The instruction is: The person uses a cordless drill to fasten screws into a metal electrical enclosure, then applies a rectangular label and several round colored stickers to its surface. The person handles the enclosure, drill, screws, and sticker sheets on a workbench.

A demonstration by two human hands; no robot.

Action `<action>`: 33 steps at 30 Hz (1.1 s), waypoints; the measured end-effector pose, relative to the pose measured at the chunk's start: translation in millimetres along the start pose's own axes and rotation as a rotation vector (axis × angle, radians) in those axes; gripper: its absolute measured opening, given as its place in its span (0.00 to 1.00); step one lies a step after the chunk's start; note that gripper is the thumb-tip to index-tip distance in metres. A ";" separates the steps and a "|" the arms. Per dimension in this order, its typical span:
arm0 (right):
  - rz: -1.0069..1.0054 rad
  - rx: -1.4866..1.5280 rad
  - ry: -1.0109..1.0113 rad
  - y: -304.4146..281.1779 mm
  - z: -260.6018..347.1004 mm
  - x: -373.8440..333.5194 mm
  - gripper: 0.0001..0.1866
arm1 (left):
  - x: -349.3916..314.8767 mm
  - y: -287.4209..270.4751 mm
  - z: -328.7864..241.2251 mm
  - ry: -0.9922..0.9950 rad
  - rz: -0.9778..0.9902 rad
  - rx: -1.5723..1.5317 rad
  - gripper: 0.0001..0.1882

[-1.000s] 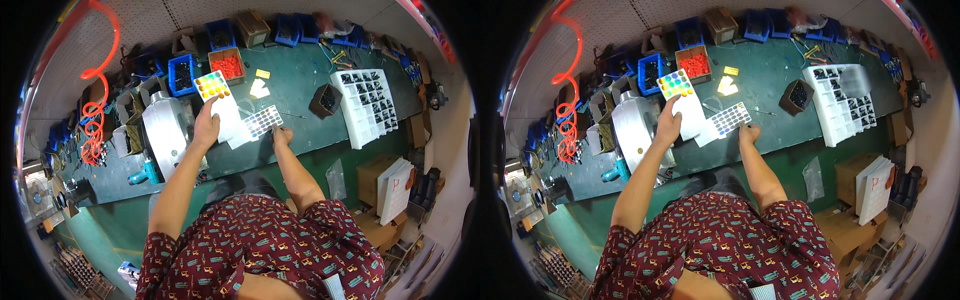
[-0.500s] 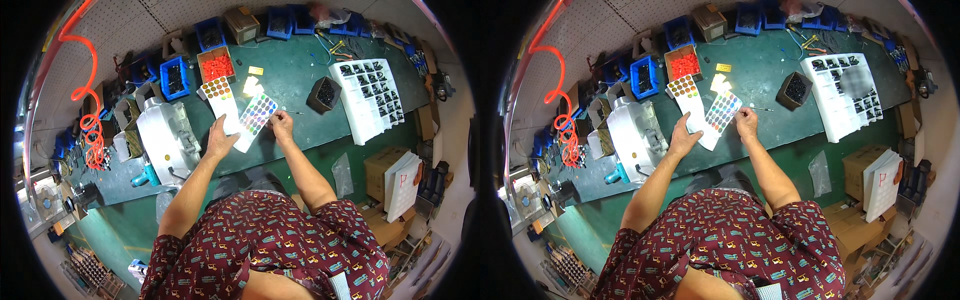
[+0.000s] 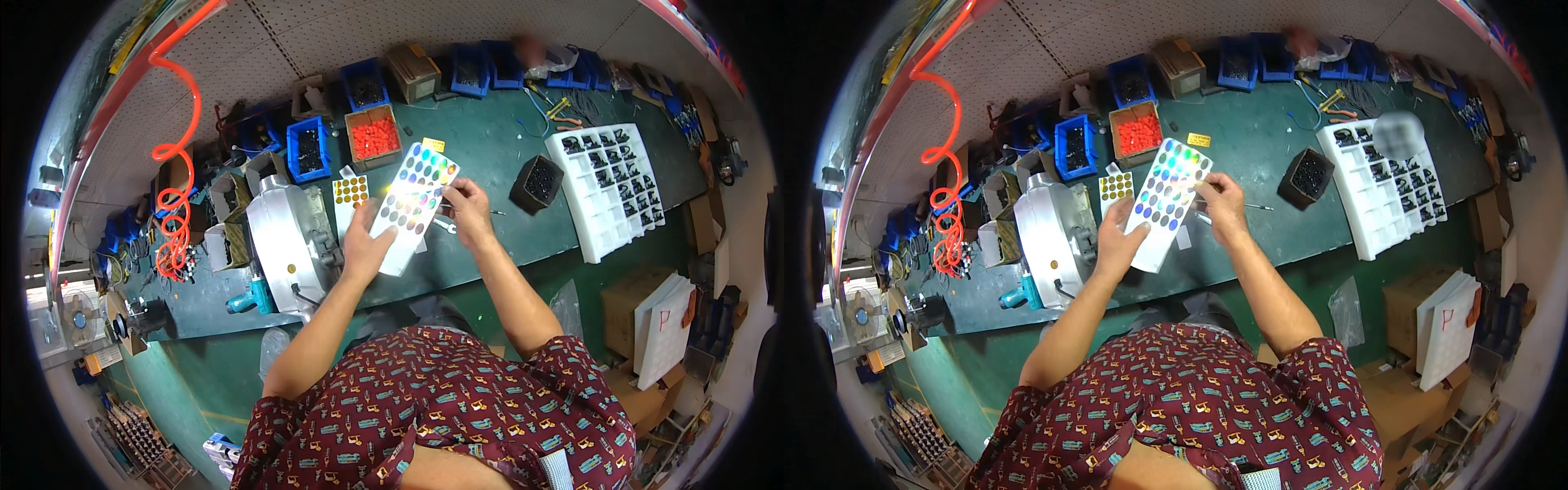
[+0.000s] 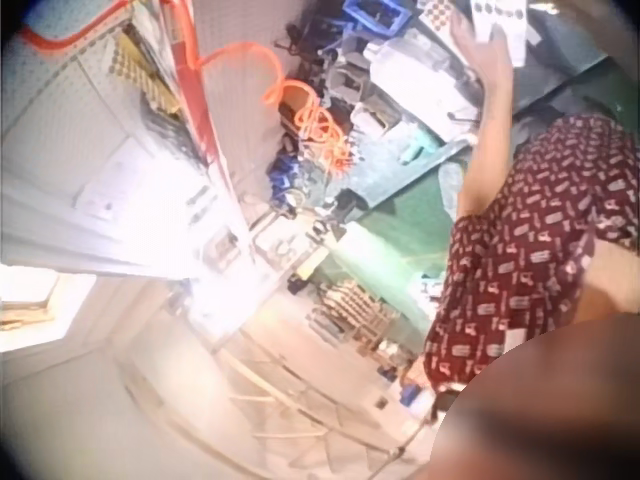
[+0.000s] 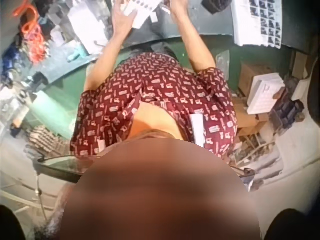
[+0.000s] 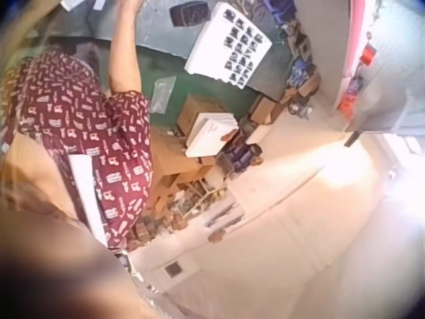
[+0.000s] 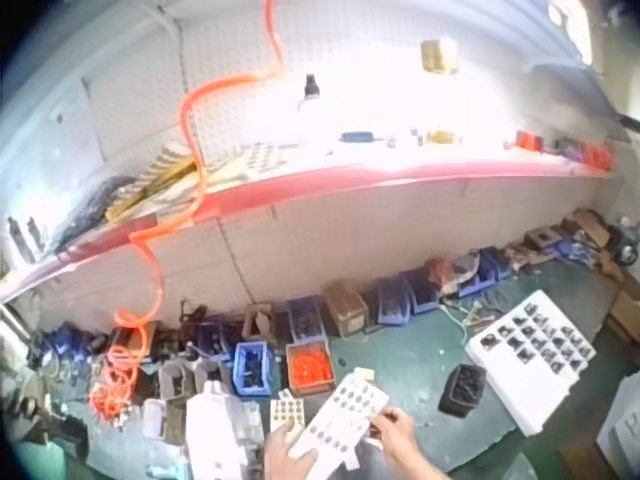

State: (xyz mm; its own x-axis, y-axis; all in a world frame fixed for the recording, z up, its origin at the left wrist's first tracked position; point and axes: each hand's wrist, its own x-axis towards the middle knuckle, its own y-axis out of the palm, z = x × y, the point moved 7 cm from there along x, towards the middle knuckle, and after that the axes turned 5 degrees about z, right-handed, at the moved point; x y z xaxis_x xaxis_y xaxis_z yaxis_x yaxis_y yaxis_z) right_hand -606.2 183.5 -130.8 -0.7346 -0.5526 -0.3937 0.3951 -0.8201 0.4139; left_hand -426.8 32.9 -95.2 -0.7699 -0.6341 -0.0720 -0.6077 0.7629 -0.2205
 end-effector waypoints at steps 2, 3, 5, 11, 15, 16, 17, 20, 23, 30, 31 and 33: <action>-0.108 0.099 0.000 -14.5 -7.8 0.4 0.06 | -13.4 -16.5 -57.1 0.216 -0.221 0.467 0.30; -0.100 0.156 0.032 -10.6 -9.9 -4.6 0.07 | -21.9 -22.4 -66.5 0.312 -0.223 0.430 0.26; -0.079 0.309 0.027 -3.4 -14.5 -12.8 0.07 | -25.8 -6.8 -50.0 0.035 0.175 0.249 0.22; 0.014 0.550 0.241 25.9 -58.2 -47.1 0.11 | -10.5 23.6 -17.8 -0.353 0.082 -0.674 0.27; 0.161 0.391 0.481 51.3 -69.6 -85.7 0.13 | 10.1 2.7 -28.1 -0.202 -0.181 -0.882 0.21; 0.123 0.336 0.445 46.1 -64.4 -87.4 0.16 | 11.8 -4.3 -26.2 -0.175 -0.180 -0.844 0.20; -0.057 0.162 0.326 26.8 -59.2 -81.4 0.15 | 9.5 -10.7 -22.7 -0.180 -0.168 -0.793 0.19; -0.199 -0.389 -0.289 9.3 1.8 -72.9 0.12 | -0.4 -26.3 -31.3 -0.239 -0.149 -0.640 0.18; 0.007 -0.672 -0.707 69.4 64.3 -85.2 0.11 | -11.1 -25.7 -34.3 -0.302 -0.083 -0.563 0.18; 0.240 -0.749 -0.664 118.2 52.9 -75.4 0.13 | -20.0 -16.2 -45.7 -0.162 -0.056 -0.558 0.13; 0.243 -0.752 -0.666 118.6 53.7 -76.4 0.13 | -21.0 -17.0 -45.7 -0.176 -0.048 -0.537 0.13; 0.269 -0.701 -0.571 116.5 48.1 -74.5 0.13 | -22.8 -18.8 -45.2 -0.203 -0.029 -0.497 0.13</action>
State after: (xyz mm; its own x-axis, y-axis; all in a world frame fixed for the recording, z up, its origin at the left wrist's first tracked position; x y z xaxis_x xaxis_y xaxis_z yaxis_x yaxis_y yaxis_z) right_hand -532.0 136.2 -13.8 -0.6564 -0.7323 0.1814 0.6959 -0.6806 -0.2293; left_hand -406.6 38.7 -45.5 -0.7285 -0.6295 -0.2702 -0.6848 0.6813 0.2586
